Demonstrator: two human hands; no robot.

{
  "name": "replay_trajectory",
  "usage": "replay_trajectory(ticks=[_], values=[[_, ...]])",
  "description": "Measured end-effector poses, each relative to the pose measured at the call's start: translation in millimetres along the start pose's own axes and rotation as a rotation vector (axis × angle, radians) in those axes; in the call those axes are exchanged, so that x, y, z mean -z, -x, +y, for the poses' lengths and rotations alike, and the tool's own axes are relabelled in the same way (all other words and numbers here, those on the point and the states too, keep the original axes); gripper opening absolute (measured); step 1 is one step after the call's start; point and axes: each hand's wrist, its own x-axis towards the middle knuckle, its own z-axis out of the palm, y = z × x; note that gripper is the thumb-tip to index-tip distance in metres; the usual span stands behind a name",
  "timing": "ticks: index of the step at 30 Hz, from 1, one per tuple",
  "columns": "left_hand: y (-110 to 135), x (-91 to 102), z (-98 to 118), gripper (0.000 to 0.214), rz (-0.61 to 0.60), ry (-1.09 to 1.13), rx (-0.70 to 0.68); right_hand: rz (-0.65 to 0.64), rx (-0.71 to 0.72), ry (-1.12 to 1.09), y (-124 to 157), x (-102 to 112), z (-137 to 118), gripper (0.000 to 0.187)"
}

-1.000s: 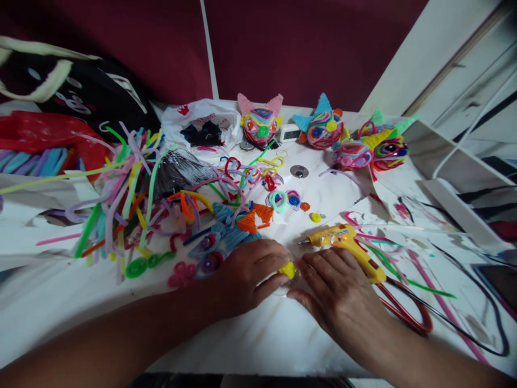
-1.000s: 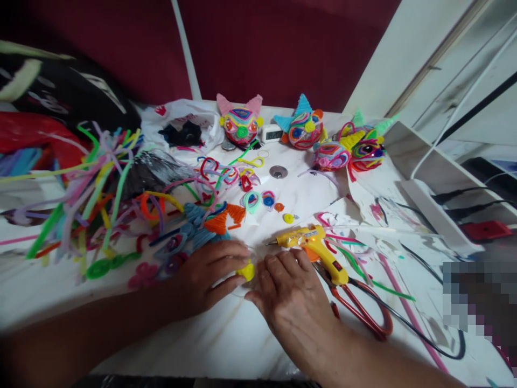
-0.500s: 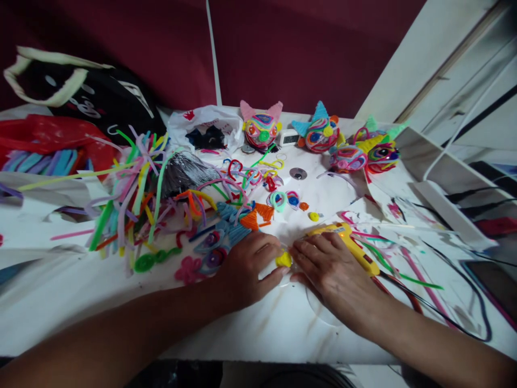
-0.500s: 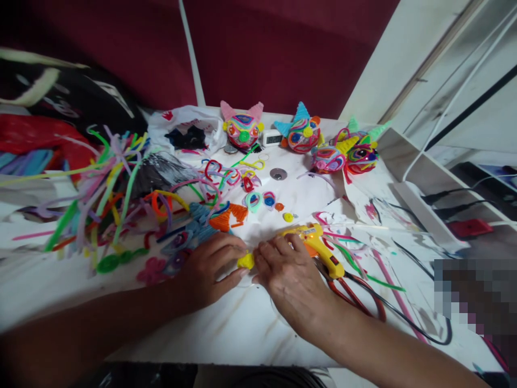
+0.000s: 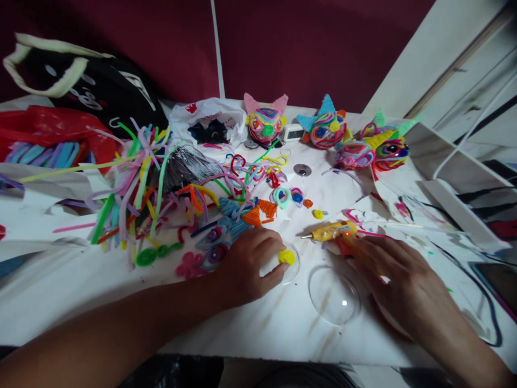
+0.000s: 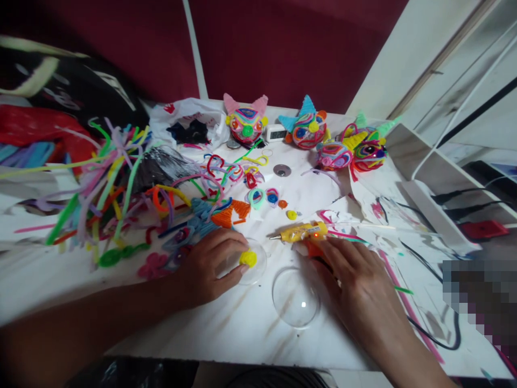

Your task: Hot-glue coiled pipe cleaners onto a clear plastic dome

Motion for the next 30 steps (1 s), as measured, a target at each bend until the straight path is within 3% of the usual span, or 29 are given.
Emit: replay_trajectory(ticks=[6,18,24,30], values=[[-0.4,0.5,0.5,0.017,-0.013,-0.002,0.008,0.006,-0.089,0.023,12.0,-13.1,16.8,0.04],[-0.5,-1.6,-0.4,0.014,0.007,0.04,0.005,-0.301,-0.379,-0.212,-5.0,-14.0,31.0,0.046],[1.2,-2.9,-1.0,0.013,0.012,0.068,0.016,-0.247,-0.473,-0.449,-5.6,-6.8,29.3,0.034],[3.4,-4.5,-2.1,0.015,0.011,0.072,0.038,-0.224,-0.635,-0.566,-5.5,3.7,23.9,0.043]])
